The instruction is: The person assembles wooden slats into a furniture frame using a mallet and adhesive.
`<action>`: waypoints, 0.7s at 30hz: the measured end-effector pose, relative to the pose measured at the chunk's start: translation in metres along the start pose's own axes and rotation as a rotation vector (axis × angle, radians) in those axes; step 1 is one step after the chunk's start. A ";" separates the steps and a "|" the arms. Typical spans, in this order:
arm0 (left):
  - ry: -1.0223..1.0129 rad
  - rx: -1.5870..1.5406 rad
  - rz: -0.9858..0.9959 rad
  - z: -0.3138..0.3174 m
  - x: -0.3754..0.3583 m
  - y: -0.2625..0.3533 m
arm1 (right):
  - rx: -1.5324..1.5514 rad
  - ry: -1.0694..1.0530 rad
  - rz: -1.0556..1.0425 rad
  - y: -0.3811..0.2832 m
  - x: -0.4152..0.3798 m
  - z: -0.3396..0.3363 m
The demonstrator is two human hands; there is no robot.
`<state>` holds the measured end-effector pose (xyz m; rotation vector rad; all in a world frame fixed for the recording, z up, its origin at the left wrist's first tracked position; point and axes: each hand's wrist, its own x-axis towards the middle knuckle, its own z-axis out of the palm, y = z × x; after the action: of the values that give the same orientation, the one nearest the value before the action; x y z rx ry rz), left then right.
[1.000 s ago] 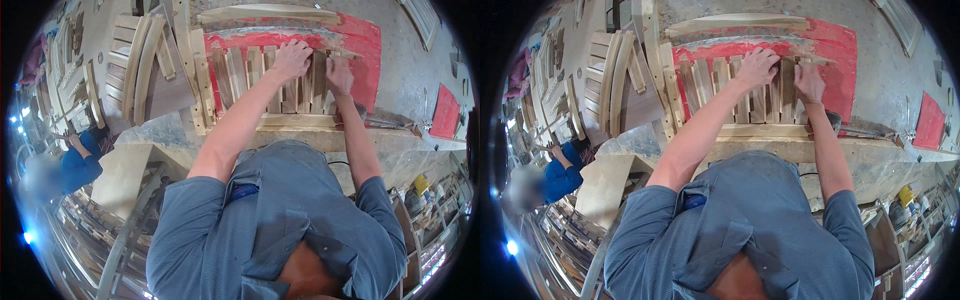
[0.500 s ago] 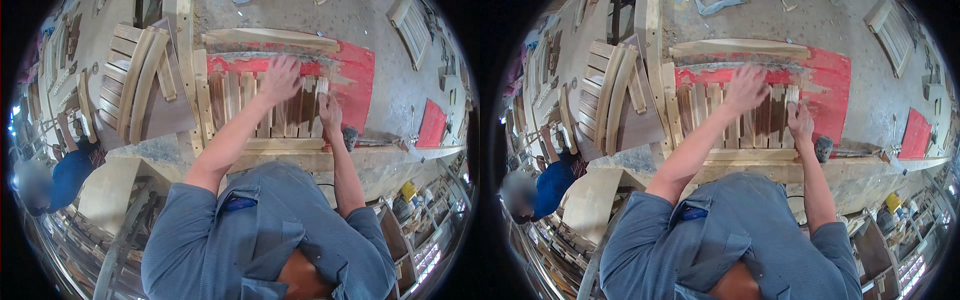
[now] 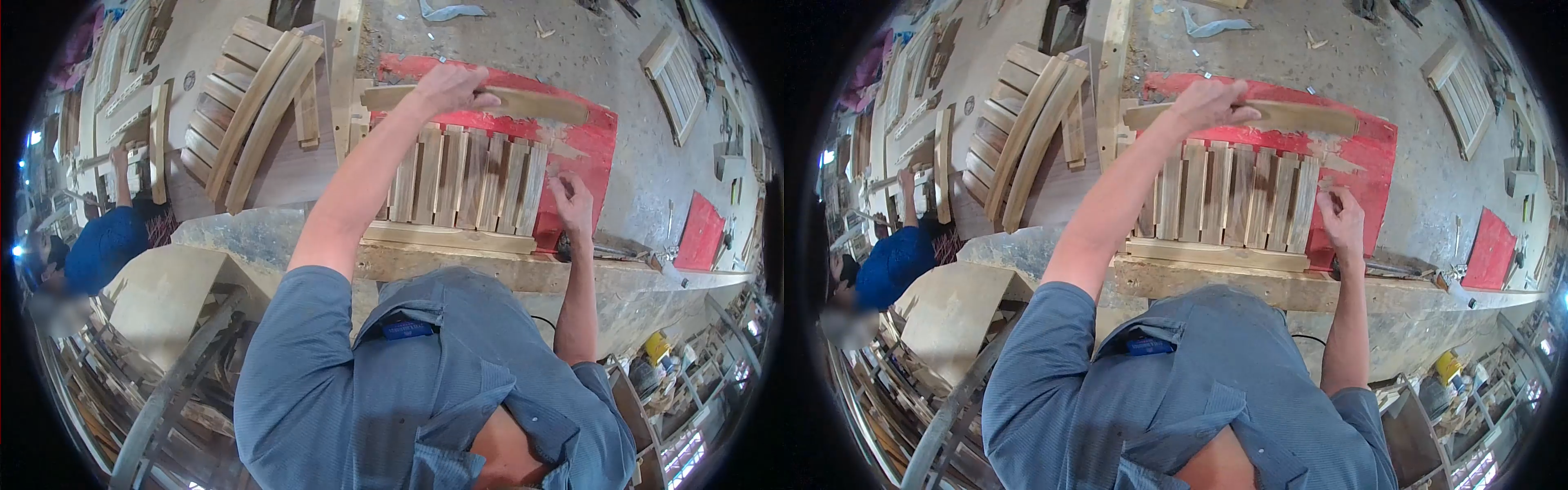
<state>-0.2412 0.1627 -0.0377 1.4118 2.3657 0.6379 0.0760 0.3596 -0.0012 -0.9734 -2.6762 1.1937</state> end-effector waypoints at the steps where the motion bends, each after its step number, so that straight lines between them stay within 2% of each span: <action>1: -0.024 0.018 0.026 0.007 -0.008 -0.001 | -0.021 -0.033 -0.027 0.005 -0.004 0.001; 4: -0.023 0.009 0.059 0.053 -0.022 -0.016 | 0.017 -0.110 -0.078 0.002 -0.017 -0.010; 6: 0.353 0.150 0.253 0.069 -0.032 -0.013 | -0.110 -0.123 0.024 0.008 -0.028 -0.024; 7: 0.228 0.120 0.160 0.076 -0.033 -0.006 | -0.117 -0.136 0.019 0.013 -0.034 -0.030; 10: 0.288 0.152 0.138 0.093 -0.028 0.003 | -0.115 -0.091 -0.001 0.047 -0.042 -0.050; 16: 0.273 0.179 0.079 0.099 -0.038 -0.003 | -0.022 -0.064 0.272 0.076 -0.043 -0.087; 17: 0.277 0.179 0.074 0.098 -0.037 -0.002 | -0.063 -0.039 0.171 0.079 -0.041 -0.089; 20: 0.345 0.229 0.166 0.087 -0.030 -0.003 | -0.017 -0.028 0.203 0.080 -0.031 -0.092; 21: 0.456 0.166 0.178 0.072 -0.015 0.001 | -0.011 -0.026 0.193 0.074 -0.022 -0.087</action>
<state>-0.1990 0.1649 -0.0974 1.7148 2.7084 0.9124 0.1575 0.4405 0.0132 -1.2509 -2.6607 1.2327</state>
